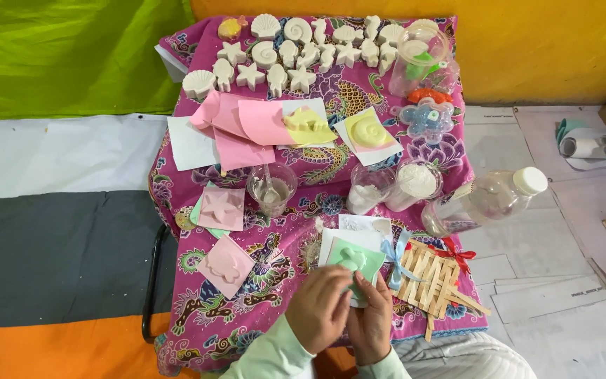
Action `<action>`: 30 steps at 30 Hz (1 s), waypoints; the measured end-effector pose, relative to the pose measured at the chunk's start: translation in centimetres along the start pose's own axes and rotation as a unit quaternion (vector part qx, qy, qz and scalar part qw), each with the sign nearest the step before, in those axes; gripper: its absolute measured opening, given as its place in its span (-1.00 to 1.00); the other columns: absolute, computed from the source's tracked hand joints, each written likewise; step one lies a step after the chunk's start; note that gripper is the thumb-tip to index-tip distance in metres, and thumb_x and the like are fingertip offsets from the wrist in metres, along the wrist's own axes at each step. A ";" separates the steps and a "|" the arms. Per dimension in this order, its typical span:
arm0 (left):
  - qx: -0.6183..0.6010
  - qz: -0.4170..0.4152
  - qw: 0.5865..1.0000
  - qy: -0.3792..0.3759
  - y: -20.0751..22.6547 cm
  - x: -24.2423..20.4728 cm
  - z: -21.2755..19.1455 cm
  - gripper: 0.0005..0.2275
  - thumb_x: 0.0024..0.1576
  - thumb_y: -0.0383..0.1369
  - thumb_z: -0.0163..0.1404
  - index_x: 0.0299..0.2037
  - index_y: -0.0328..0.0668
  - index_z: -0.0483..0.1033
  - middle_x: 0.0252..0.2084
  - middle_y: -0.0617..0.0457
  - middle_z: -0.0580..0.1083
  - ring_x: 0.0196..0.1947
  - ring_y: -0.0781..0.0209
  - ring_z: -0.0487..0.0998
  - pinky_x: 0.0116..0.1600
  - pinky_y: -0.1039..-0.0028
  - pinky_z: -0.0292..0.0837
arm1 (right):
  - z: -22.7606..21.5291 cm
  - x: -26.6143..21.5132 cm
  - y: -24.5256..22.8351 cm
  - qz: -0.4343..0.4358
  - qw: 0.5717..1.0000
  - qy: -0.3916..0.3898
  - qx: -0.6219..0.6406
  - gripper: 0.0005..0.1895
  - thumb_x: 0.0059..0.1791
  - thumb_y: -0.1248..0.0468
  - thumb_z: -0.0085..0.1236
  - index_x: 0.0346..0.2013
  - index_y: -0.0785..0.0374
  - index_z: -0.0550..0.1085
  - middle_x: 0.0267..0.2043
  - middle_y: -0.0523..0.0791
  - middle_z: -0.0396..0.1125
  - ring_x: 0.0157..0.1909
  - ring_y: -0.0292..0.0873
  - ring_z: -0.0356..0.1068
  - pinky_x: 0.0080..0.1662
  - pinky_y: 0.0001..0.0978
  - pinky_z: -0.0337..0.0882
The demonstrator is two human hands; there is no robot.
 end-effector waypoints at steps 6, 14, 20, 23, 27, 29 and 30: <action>-0.106 -0.217 0.965 0.104 -4.3 -2.1 2.1 -0.31 0.11 -0.07 0.16 0.28 -0.43 0.17 0.14 -0.26 0.37 0.07 -0.13 0.50 0.13 0.20 0.45 | 1.3 -0.5 -1.0 0.006 0.993 0.090 -0.073 -0.70 0.00 0.51 0.03 0.04 0.44 0.47 -0.18 0.01 0.45 -0.24 -0.15 0.44 -0.17 -0.38 0.43; -0.519 -0.470 0.709 0.077 -6.1 -3.4 3.9 -0.62 -0.09 -0.61 0.28 -0.03 -0.47 0.55 -0.22 -0.20 0.64 -0.30 0.09 0.65 -0.15 0.45 0.61 | 1.7 -0.2 -1.1 0.025 0.990 0.076 -0.113 -0.64 0.02 0.54 -0.07 0.11 0.47 0.43 -0.13 0.07 0.41 -0.20 -0.07 0.42 -0.13 -0.31 0.43; -0.503 -0.511 0.692 0.088 -6.9 -4.1 4.1 -0.64 -0.15 -0.70 0.29 -0.11 -0.51 0.59 -0.31 -0.24 0.65 -0.40 0.06 0.66 -0.26 0.47 0.61 | 1.1 0.6 -2.0 0.034 0.982 0.023 -0.185 -0.66 -0.07 0.56 0.07 0.02 0.53 0.47 -0.21 0.09 0.46 -0.28 -0.07 0.45 -0.18 -0.32 0.42; -0.500 -0.515 0.692 0.077 -7.0 -4.4 3.7 -0.66 -0.16 -0.70 0.28 -0.13 -0.50 0.62 -0.34 -0.23 0.65 -0.44 0.10 0.64 -0.31 0.49 0.57 | -0.4 1.8 -2.6 0.057 0.978 -0.016 -0.202 -0.66 -0.07 0.50 0.13 0.01 0.55 0.48 -0.25 0.07 0.47 -0.37 -0.12 0.43 -0.31 -0.40 0.38; -0.491 -0.533 0.687 0.060 -7.1 -4.6 3.3 -0.63 -0.15 -0.71 0.25 -0.08 -0.52 0.59 -0.28 -0.29 0.66 -0.40 0.01 0.68 -0.28 0.43 0.63 | -1.1 2.8 -3.0 0.087 0.971 0.006 -0.224 -0.70 -0.11 0.53 0.21 -0.10 0.63 0.49 -0.32 0.11 0.47 -0.44 -0.11 0.41 -0.33 -0.43 0.39; -0.495 -0.521 0.694 0.053 -7.2 -4.8 3.3 -0.65 -0.17 -0.74 0.26 -0.13 -0.53 0.62 -0.34 -0.25 0.66 -0.46 0.07 0.65 -0.31 0.47 0.59 | -1.9 3.3 -3.1 0.110 0.951 0.028 -0.288 -0.69 -0.16 0.53 0.28 -0.14 0.62 0.50 -0.39 0.13 0.48 -0.57 -0.13 0.37 -0.51 -0.47 0.33; -0.495 -0.521 0.693 0.053 -7.3 -4.9 3.2 -0.65 -0.17 -0.74 0.26 -0.13 -0.53 0.62 -0.34 -0.25 0.66 -0.46 0.07 0.65 -0.31 0.47 0.59 | -1.7 3.2 -3.0 0.111 0.951 0.028 -0.288 -0.69 -0.16 0.53 0.28 -0.14 0.62 0.50 -0.39 0.13 0.48 -0.57 -0.13 0.37 -0.51 -0.47 0.33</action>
Point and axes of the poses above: each hand's wrist, its own x-axis towards the middle knuckle, its own z-axis out of the palm, y = z × x, the point moved 1 cm from there along x, towards the middle knuckle
